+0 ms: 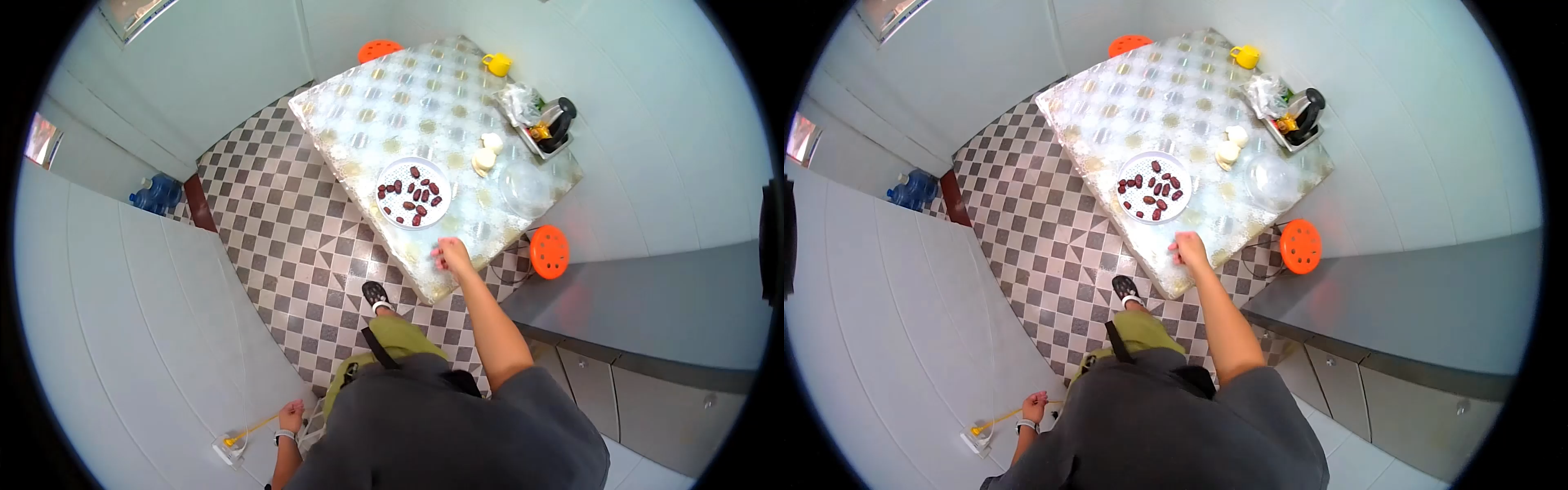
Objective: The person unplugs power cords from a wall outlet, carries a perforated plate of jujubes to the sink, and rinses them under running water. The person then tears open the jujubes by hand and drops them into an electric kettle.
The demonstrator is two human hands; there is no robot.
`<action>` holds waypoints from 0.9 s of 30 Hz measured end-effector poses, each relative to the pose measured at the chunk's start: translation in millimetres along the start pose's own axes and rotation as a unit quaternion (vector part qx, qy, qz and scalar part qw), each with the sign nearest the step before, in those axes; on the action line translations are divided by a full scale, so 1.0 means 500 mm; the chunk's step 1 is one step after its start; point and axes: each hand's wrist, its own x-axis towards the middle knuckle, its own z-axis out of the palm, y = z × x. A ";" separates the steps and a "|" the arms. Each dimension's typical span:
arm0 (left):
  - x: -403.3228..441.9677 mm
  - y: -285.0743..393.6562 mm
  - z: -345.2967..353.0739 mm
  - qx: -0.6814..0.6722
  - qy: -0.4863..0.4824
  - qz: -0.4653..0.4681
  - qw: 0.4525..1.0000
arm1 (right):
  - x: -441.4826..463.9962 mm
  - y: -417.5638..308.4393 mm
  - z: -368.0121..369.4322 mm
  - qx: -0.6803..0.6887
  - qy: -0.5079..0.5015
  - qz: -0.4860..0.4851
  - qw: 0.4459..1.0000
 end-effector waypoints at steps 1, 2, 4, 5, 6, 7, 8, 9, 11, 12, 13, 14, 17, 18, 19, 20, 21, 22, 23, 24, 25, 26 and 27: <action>-0.021 -0.002 -0.011 0.004 0.004 -0.009 1.000 | 0.052 0.017 0.007 0.000 -0.005 0.010 1.000; -0.032 0.003 -0.022 -0.007 0.010 -0.009 1.000 | 0.114 0.029 0.019 -0.022 0.009 0.022 0.999; -0.050 0.013 -0.054 -0.027 0.043 -0.013 0.999 | 0.187 0.029 0.061 -0.022 0.050 0.036 0.998; -0.056 0.024 -0.066 -0.035 0.067 -0.021 0.997 | 0.205 0.033 0.079 -0.021 0.085 0.016 0.996; -0.056 0.040 -0.069 -0.059 0.083 -0.018 0.995 | 0.230 0.049 0.092 -0.053 0.127 -0.032 0.990; -0.064 0.054 -0.064 -0.088 0.099 -0.018 0.991 | 0.249 0.068 0.093 -0.005 0.167 -0.031 0.985; -0.063 0.076 -0.073 -0.030 0.093 -0.062 0.993 | 0.219 0.043 0.100 -0.006 0.158 -0.027 0.987; -0.056 0.093 -0.067 -0.053 0.115 -0.075 0.989 | 0.206 0.023 0.101 -0.071 0.119 -0.071 0.988; -0.031 0.126 -0.054 -0.132 0.159 -0.032 0.978 | 0.226 0.029 0.094 -0.058 0.105 -0.091 0.989; -0.016 0.137 -0.050 -0.148 0.173 -0.042 0.973 | 0.212 0.014 0.102 -0.046 0.108 -0.085 0.989; -0.001 0.143 -0.047 -0.127 0.169 -0.047 0.976 | 0.199 -0.002 0.111 -0.034 0.113 -0.078 0.990; 0.008 0.148 -0.045 -0.105 0.164 -0.054 0.979 | 0.197 -0.011 0.114 -0.052 0.125 -0.057 0.989; 0.049 0.190 -0.060 -0.030 0.127 -0.087 0.988 | 0.203 -0.035 0.134 -0.096 0.120 -0.057 0.986; 0.078 0.174 -0.058 -0.102 0.125 -0.069 0.984 | 0.213 -0.056 0.161 -0.105 0.116 -0.074 0.985; 0.111 0.169 -0.066 -0.115 0.128 -0.075 0.982 | 0.215 -0.098 0.209 -0.118 0.110 -0.078 0.984; 0.154 0.167 -0.080 -0.067 0.114 -0.078 0.988 | 0.214 -0.137 0.255 -0.111 0.078 -0.096 0.986; 0.196 0.172 -0.097 -0.017 0.094 -0.079 0.992 | 0.201 -0.183 0.313 -0.104 0.052 -0.114 0.987; 0.236 0.181 -0.116 -0.026 0.099 -0.045 0.994 | 0.198 -0.222 0.375 -0.129 0.064 -0.135 0.980; 0.285 0.193 -0.142 -0.030 0.082 -0.038 0.995 | 0.208 -0.257 0.427 -0.158 0.052 -0.149 0.975; 0.340 0.207 -0.173 -0.057 0.090 -0.054 0.993 | 0.239 -0.271 0.474 -0.168 0.052 -0.179 0.968; 0.391 0.225 -0.203 -0.085 0.100 -0.071 0.989 | 0.213 -0.334 0.566 -0.168 -0.007 -0.174 0.970; 0.436 0.249 -0.242 -0.102 0.116 -0.049 0.987 | 0.228 -0.364 0.631 -0.212 -0.008 -0.167 0.963; 0.481 0.284 -0.289 -0.106 0.113 -0.040 0.987 | 0.224 -0.400 0.719 -0.189 -0.043 -0.164 0.967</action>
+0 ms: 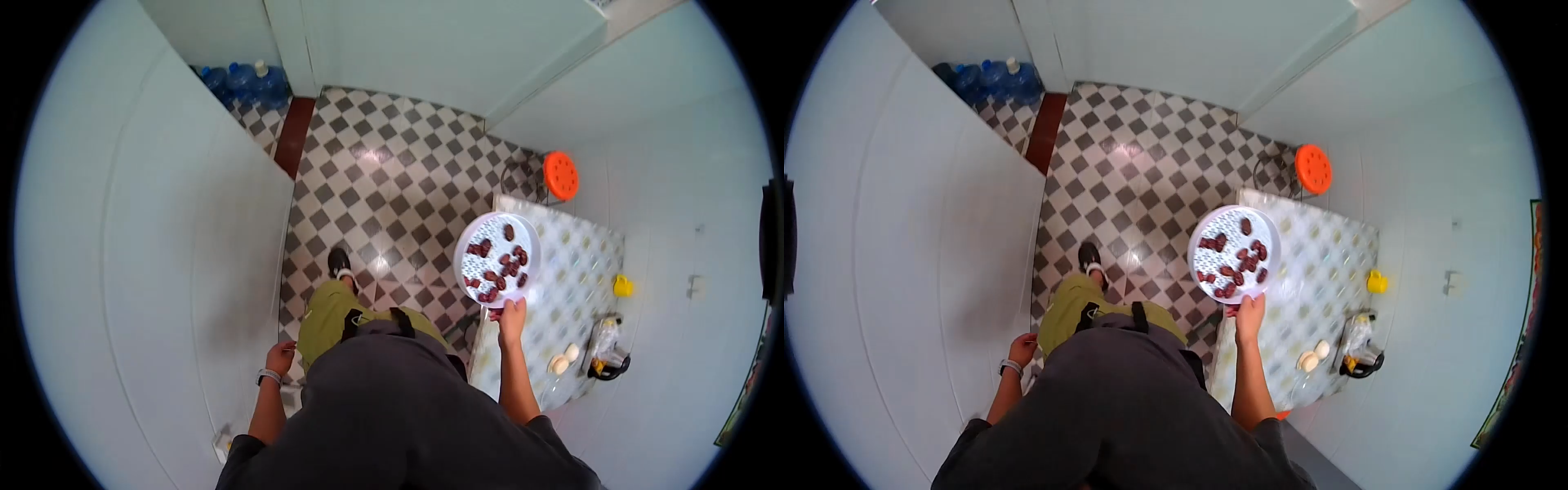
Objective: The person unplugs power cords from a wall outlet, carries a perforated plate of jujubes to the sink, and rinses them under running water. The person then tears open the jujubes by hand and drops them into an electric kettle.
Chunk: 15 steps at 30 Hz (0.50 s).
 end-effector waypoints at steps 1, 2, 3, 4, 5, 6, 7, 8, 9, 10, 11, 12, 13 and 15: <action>0.056 0.053 -0.032 0.000 0.001 0.032 0.999 | 0.022 -0.067 0.072 0.007 -0.024 -0.001 1.000; 0.086 0.108 -0.051 0.003 0.008 0.061 0.998 | 0.050 -0.112 0.114 0.012 -0.044 0.001 0.999; 0.142 0.145 -0.084 0.043 0.043 0.101 0.993 | 0.079 -0.162 0.187 0.013 -0.082 -0.018 0.996; 0.177 0.204 -0.120 0.041 0.045 0.096 0.993 | 0.103 -0.207 0.254 0.013 -0.119 -0.033 0.992; 0.202 0.295 -0.159 0.023 0.066 0.116 0.991 | 0.125 -0.253 0.324 0.013 -0.144 -0.028 0.989; 0.232 0.375 -0.194 0.005 0.091 0.137 0.986 | 0.151 -0.297 0.394 0.014 -0.171 -0.026 0.985; 0.270 0.431 -0.224 0.001 0.100 0.136 0.986 | 0.180 -0.339 0.463 0.000 -0.206 -0.027 0.978; 0.306 0.481 -0.253 -0.015 0.093 0.162 0.982 | 0.212 -0.375 0.530 0.004 -0.229 -0.022 0.973; 0.279 0.547 -0.233 -0.022 0.098 0.192 0.976 | 0.235 -0.414 0.519 -0.006 -0.251 -0.039 0.967; 0.333 0.585 -0.267 -0.032 0.106 0.186 0.976 | 0.266 -0.455 0.607 -0.034 -0.266 -0.052 0.962; 0.361 0.632 -0.287 -0.021 0.108 0.198 0.974 | 0.298 -0.486 0.669 -0.059 -0.273 -0.093 0.956; 0.392 0.671 -0.297 -0.010 0.112 0.209 0.972 | 0.327 -0.512 0.729 -0.092 -0.271 -0.100 0.953; 0.424 0.706 -0.301 -0.016 0.127 0.199 0.972 | 0.364 -0.543 0.776 -0.107 -0.307 -0.105 0.940; 0.475 0.774 -0.314 -0.032 0.148 0.208 0.966 | 0.416 -0.626 0.871 -0.162 -0.337 -0.128 0.919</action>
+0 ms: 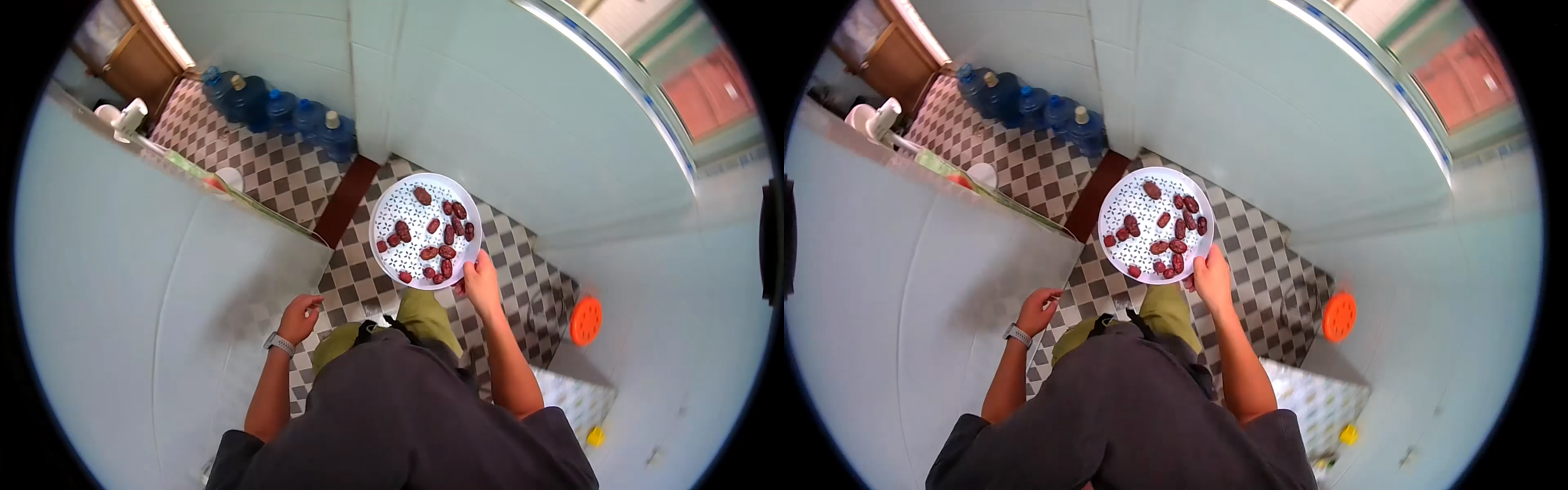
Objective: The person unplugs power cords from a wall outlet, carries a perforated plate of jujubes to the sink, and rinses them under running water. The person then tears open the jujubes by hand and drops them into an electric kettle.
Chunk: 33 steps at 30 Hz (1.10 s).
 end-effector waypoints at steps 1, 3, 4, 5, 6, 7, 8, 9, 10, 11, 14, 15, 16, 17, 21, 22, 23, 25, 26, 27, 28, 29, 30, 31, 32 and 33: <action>0.015 0.027 0.012 0.003 0.023 -0.005 1.000 | 0.035 -0.016 0.001 0.000 -0.020 -0.014 1.000; 0.085 0.068 0.025 0.009 0.050 -0.027 0.998 | 0.144 -0.073 0.020 -0.050 -0.052 -0.053 0.996; 0.108 0.089 0.034 0.006 0.070 -0.042 0.997 | 0.196 -0.106 0.022 -0.103 -0.074 -0.054 0.990; 0.135 0.111 0.039 -0.029 0.085 -0.049 0.995 | 0.238 -0.139 0.028 -0.107 -0.096 -0.060 0.988; 0.167 0.132 0.040 -0.062 0.102 -0.050 0.992 | 0.278 -0.172 0.037 -0.130 -0.115 -0.079 0.982; 0.201 0.172 0.029 -0.062 0.124 -0.056 0.989 | 0.317 -0.214 0.049 -0.154 -0.133 -0.101 0.974; 0.222 0.218 0.025 -0.053 0.129 -0.061 0.988 | 0.345 -0.255 0.055 -0.168 -0.161 -0.111 0.966; 0.237 0.245 0.019 -0.048 0.137 -0.069 0.987 | 0.376 -0.290 0.067 -0.179 -0.186 -0.122 0.958; 0.257 0.227 0.023 -0.064 0.164 -0.055 0.983 | 0.409 -0.319 0.088 -0.170 -0.197 -0.124 0.958; 0.267 0.237 0.015 -0.066 0.199 -0.074 0.975 | 0.443 -0.347 0.118 -0.157 -0.214 -0.127 0.956; 0.331 0.269 -0.027 -0.038 0.257 -0.083 0.962 | 0.542 -0.398 0.217 -0.171 -0.292 -0.147 0.930; 0.328 0.303 -0.002 -0.040 0.261 -0.081 0.961 | 0.548 -0.393 0.198 -0.178 -0.296 -0.148 0.927; 0.337 0.311 -0.008 -0.050 0.261 -0.077 0.961 | 0.559 -0.404 0.215 -0.173 -0.312 -0.147 0.922; 0.357 0.310 -0.020 -0.052 0.276 -0.083 0.956 | 0.580 -0.418 0.244 -0.177 -0.325 -0.156 0.916; 0.467 0.312 -0.118 -0.087 0.346 -0.047 0.933 | 0.685 -0.488 0.384 -0.165 -0.353 -0.167 0.906; 0.487 0.314 -0.128 -0.094 0.351 -0.045 0.930 | 0.699 -0.506 0.400 -0.161 -0.357 -0.170 0.904; 0.515 0.306 -0.158 -0.107 0.355 -0.044 0.928 | 0.715 -0.533 0.439 -0.162 -0.360 -0.169 0.903; 0.557 0.313 -0.205 -0.098 0.383 -0.022 0.918 | 0.743 -0.565 0.493 -0.157 -0.371 -0.185 0.896; 0.579 0.318 -0.256 -0.104 0.381 -0.030 0.918 | 0.768 -0.595 0.543 -0.164 -0.372 -0.179 0.896; 0.596 0.334 -0.300 -0.108 0.380 -0.038 0.918 | 0.785 -0.624 0.581 -0.171 -0.373 -0.172 0.895; 0.605 0.343 -0.330 -0.119 0.385 -0.026 0.915 | 0.789 -0.646 0.610 -0.173 -0.386 -0.177 0.889; 0.613 0.348 -0.371 -0.112 0.399 -0.036 0.910 | 0.793 -0.674 0.646 -0.160 -0.388 -0.165 0.893; 0.621 0.350 -0.410 -0.103 0.412 -0.033 0.905 | 0.799 -0.704 0.693 -0.151 -0.392 -0.153 0.895; 0.626 0.349 -0.435 -0.099 0.425 -0.035 0.899 | 0.812 -0.720 0.739 -0.161 -0.412 -0.151 0.884; 0.624 0.343 -0.465 -0.104 0.447 -0.044 0.887 | 0.828 -0.729 0.777 -0.167 -0.415 -0.174 0.877; 0.613 0.340 -0.481 -0.106 0.462 -0.061 0.878 | 0.836 -0.739 0.822 -0.168 -0.420 -0.200 0.869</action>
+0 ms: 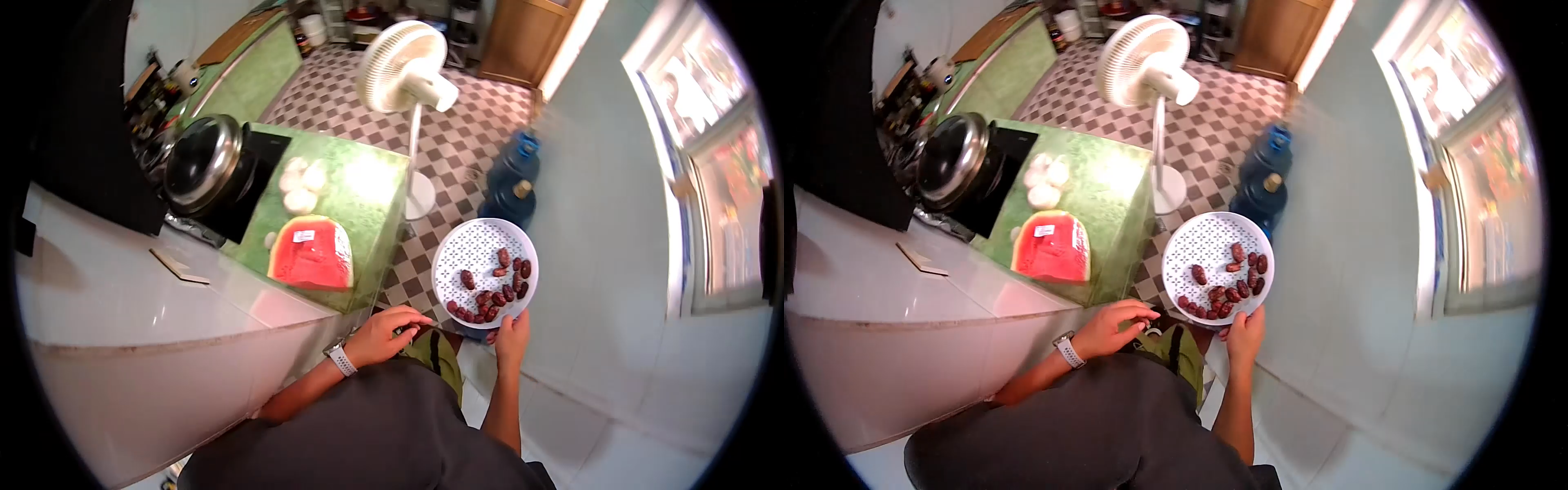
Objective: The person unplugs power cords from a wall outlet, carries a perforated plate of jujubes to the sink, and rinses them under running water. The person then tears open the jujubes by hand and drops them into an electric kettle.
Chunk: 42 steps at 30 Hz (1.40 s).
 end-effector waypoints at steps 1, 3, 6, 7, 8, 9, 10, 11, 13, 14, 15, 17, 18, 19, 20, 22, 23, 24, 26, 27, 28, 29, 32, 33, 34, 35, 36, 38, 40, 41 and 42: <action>0.016 0.001 -0.016 -0.003 0.036 -0.033 0.999 | 0.040 -0.012 0.013 0.021 -0.016 0.008 1.000; 0.039 0.005 -0.043 -0.012 0.097 -0.085 0.992 | 0.106 -0.044 0.034 0.020 -0.037 -0.005 0.999; 0.088 -0.006 -0.081 -0.026 0.164 -0.147 0.975 | 0.245 -0.065 0.062 0.014 -0.081 -0.032 0.996; 0.100 -0.009 -0.094 -0.023 0.192 -0.161 0.968 | 0.284 -0.089 0.076 0.012 -0.084 -0.033 0.996; 0.116 -0.015 -0.112 -0.020 0.210 -0.154 0.965 | 0.327 -0.112 0.093 0.012 -0.088 -0.039 0.995; 0.131 -0.019 -0.131 -0.016 0.230 -0.146 0.962 | 0.372 -0.127 0.106 0.012 -0.096 -0.050 0.994; 0.131 -0.018 -0.136 -0.006 0.260 -0.152 0.953 | 0.403 -0.130 0.108 0.016 -0.103 -0.063 0.993; 0.146 -0.015 -0.148 -0.032 0.308 -0.148 0.939 | 0.445 -0.147 0.114 0.005 -0.106 -0.086 0.991; 0.165 -0.024 -0.175 -0.073 0.392 -0.135 0.907 | 0.510 -0.198 0.120 0.006 -0.134 -0.081 0.988; 0.173 -0.026 -0.190 -0.071 0.416 -0.140 0.896 | 0.551 -0.214 0.121 -0.005 -0.138 -0.080 0.987; 0.177 -0.028 -0.209 -0.057 0.473 -0.134 0.869 | 0.599 -0.220 0.118 -0.007 -0.157 -0.081 0.984; 0.160 -0.038 -0.238 -0.045 0.533 -0.131 0.835 | 0.668 -0.214 0.111 -0.015 -0.182 -0.086 0.979; 0.154 -0.033 -0.261 -0.060 0.604 -0.119 0.785 | 0.703 -0.225 0.110 -0.024 -0.190 -0.075 0.979; 0.149 -0.023 -0.278 -0.075 0.667 -0.102 0.734 | 0.729 -0.243 0.114 -0.028 -0.192 -0.065 0.979; 0.142 -0.007 -0.291 -0.052 0.699 -0.106 0.706 | 0.752 -0.254 0.116 -0.027 -0.182 -0.070 0.980; 0.127 0.007 -0.325 -0.050 0.761 -0.144 0.631 | 0.786 -0.267 0.116 -0.069 -0.155 -0.052 0.984; 0.115 -0.009 -0.333 0.004 0.779 -0.121 0.615 | 0.823 -0.261 0.112 -0.053 -0.159 -0.066 0.984; 0.143 0.017 -0.348 0.014 0.795 -0.125 0.593 | 0.847 -0.288 0.116 -0.061 -0.127 -0.058 0.988; 0.157 0.003 -0.362 0.039 0.817 -0.100 0.566 | 0.895 -0.322 0.109 -0.086 -0.138 -0.049 0.985; 0.160 -0.012 -0.366 0.030 0.823 -0.095 0.559 | 0.904 -0.343 0.109 -0.080 -0.118 -0.049 0.989; 0.182 -0.019 -0.371 0.027 0.829 -0.087 0.552 | 0.923 -0.366 0.117 -0.064 -0.121 -0.037 0.990; 0.213 -0.020 -0.373 0.020 0.825 -0.092 0.557 | 0.946 -0.386 0.122 -0.051 -0.128 -0.024 0.990; 0.268 -0.046 -0.377 -0.010 0.813 -0.116 0.570 | 1.027 -0.413 0.147 -0.026 -0.129 -0.042 0.990; 0.295 -0.054 -0.370 -0.025 0.808 -0.133 0.573 | 1.040 -0.439 0.159 -0.025 -0.116 -0.032 0.992; 0.308 -0.073 -0.358 -0.027 0.804 -0.132 0.579 | 1.053 -0.464 0.179 -0.023 -0.107 -0.025 0.994; 0.316 -0.099 -0.346 -0.031 0.782 -0.173 0.598 | 1.083 -0.482 0.191 -0.032 -0.112 -0.020 0.993; 0.339 -0.113 -0.342 -0.033 0.760 -0.213 0.612 | 1.122 -0.490 0.204 -0.028 -0.115 -0.025 0.993; 0.398 -0.137 -0.319 -0.002 0.772 -0.236 0.590 | 1.216 -0.487 0.231 -0.036 -0.133 -0.029 0.990; 0.405 -0.197 -0.265 -0.087 0.738 -0.257 0.618 | 1.307 -0.482 0.266 -0.031 -0.175 -0.057 0.982; 0.432 -0.214 -0.241 -0.093 0.742 -0.281 0.601 | 1.355 -0.482 0.285 -0.025 -0.182 -0.065 0.981; 0.457 -0.232 -0.217 -0.102 0.742 -0.306 0.588 | 1.398 -0.492 0.310 -0.018 -0.184 -0.071 0.980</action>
